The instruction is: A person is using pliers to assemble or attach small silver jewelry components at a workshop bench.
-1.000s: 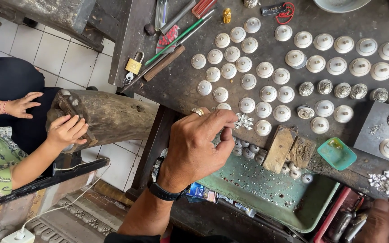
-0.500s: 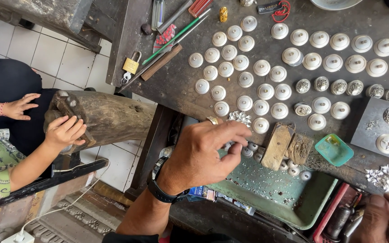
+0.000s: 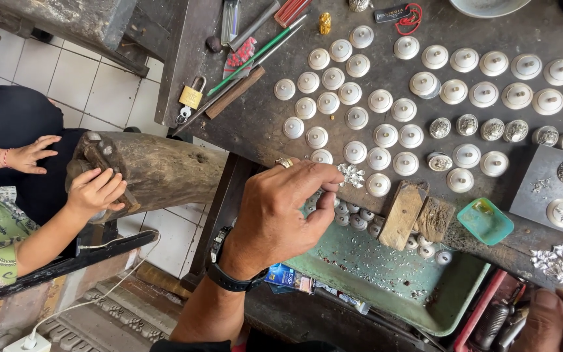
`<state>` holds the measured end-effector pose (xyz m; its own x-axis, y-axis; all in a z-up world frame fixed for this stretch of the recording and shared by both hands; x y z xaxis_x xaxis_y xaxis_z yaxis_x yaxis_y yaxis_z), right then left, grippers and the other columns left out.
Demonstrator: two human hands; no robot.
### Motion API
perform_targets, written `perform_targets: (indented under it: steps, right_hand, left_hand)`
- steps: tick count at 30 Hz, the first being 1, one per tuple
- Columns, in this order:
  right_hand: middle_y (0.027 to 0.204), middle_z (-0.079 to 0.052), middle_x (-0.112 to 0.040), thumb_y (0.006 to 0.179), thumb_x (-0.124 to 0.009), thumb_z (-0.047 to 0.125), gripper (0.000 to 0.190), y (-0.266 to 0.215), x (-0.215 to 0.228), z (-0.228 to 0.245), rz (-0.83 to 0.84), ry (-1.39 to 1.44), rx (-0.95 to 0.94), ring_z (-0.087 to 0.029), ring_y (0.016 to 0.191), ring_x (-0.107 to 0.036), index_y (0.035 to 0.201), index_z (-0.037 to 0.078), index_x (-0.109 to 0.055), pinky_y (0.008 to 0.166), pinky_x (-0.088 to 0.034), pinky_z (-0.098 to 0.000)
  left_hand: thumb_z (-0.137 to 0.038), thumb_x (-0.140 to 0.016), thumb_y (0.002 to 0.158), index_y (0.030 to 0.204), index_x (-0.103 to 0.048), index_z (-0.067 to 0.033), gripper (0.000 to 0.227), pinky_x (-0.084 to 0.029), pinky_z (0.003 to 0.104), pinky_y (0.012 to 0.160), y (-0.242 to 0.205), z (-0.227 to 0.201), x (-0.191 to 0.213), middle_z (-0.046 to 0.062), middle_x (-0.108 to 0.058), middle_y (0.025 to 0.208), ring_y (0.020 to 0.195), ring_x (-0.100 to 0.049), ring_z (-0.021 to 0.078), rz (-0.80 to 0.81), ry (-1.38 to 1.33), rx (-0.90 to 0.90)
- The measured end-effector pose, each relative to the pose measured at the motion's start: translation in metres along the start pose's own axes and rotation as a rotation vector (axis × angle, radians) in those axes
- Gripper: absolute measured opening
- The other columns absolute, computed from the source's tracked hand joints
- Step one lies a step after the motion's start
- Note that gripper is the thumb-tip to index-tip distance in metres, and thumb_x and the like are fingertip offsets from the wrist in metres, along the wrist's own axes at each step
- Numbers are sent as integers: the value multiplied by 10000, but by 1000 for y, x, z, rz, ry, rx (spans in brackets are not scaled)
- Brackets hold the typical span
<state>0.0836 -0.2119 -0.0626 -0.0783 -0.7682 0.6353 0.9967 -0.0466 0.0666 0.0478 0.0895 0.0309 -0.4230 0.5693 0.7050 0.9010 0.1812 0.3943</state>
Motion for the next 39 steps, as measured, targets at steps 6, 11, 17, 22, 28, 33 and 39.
perform_targets:
  steps: [6, 11, 17, 22, 28, 33, 39]
  right_hand:
    - [1111, -80, -438, 1177, -541, 33, 128, 0, -1, 0, 1, 7, -2, -159, 893, -417, 1115, -10, -437, 777, -299, -227]
    - [1097, -73, -430, 1177, -546, 37, 124, 0, -2, 0, 3, 13, -4, -156, 890, -412, 1123, -7, -443, 776, -298, -224]
    - [1078, -64, -418, 1178, -551, 42, 119, -1, 0, 0, -2, 22, -7, -152, 887, -406, 1133, -5, -452, 775, -297, -221]
    - [1008, -44, -400, 1177, -577, 55, 138, -4, 2, 13, -9, 9, -29, -141, 864, -374, 1115, 12, -460, 797, -284, -220]
    - [955, -28, -354, 1132, -602, 41, 150, -4, 4, 29, -21, 42, -88, -93, 744, -322, 1083, 17, -462, 672, -296, -187]
    - [785, 2, -322, 1048, -569, 30, 123, -1, 7, 51, -16, 182, -41, -69, 660, -371, 1039, 32, -446, 643, -319, -153]
    - [681, -64, -406, 910, -639, -53, 124, 2, 13, 75, -3, 58, 308, -127, 557, -382, 909, -65, -516, 582, -328, -223]
  left_hand:
    - [38, -554, 697, 866, -524, -99, 220, -402, 350, 548, -1, 2, -4, 11, -599, 768, 586, -526, 244, 8, 101, -17]
    - [34, -563, 686, 849, -526, -111, 221, -374, 373, 518, -3, 4, -8, 37, -519, 617, 550, -486, 261, 25, 145, -23]
    - [5, -547, 668, 847, -524, -122, 220, -381, 374, 519, -3, 3, -8, 25, -554, 678, 558, -488, 259, 47, 143, -11]
    - [14, -554, 685, 851, -513, -113, 213, -375, 373, 515, -2, 1, -6, 20, -547, 683, 558, -484, 258, 24, 177, -45]
    - [64, -555, 650, 849, -514, -107, 265, -344, 361, 489, -5, 0, -11, 24, -500, 624, 556, -438, 252, 88, 213, -119]
    - [96, -545, 632, 886, -526, -71, 305, -366, 369, 475, -6, -1, -13, 55, -545, 689, 556, -482, 259, 121, 181, -135]
    - [63, -564, 694, 890, -507, -64, 240, -417, 309, 502, -8, -10, -22, 55, -558, 697, 545, -509, 187, 116, 64, -146]
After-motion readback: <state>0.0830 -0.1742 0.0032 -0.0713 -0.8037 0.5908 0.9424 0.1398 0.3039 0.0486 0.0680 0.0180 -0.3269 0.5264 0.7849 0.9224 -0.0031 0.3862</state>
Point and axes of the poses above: each hand's wrist, its own y-axis towards the middle knuckle, its own x-axis out of the back of the hand, z = x × y, the point moved 4 cm from there along y, towards the middle knuckle
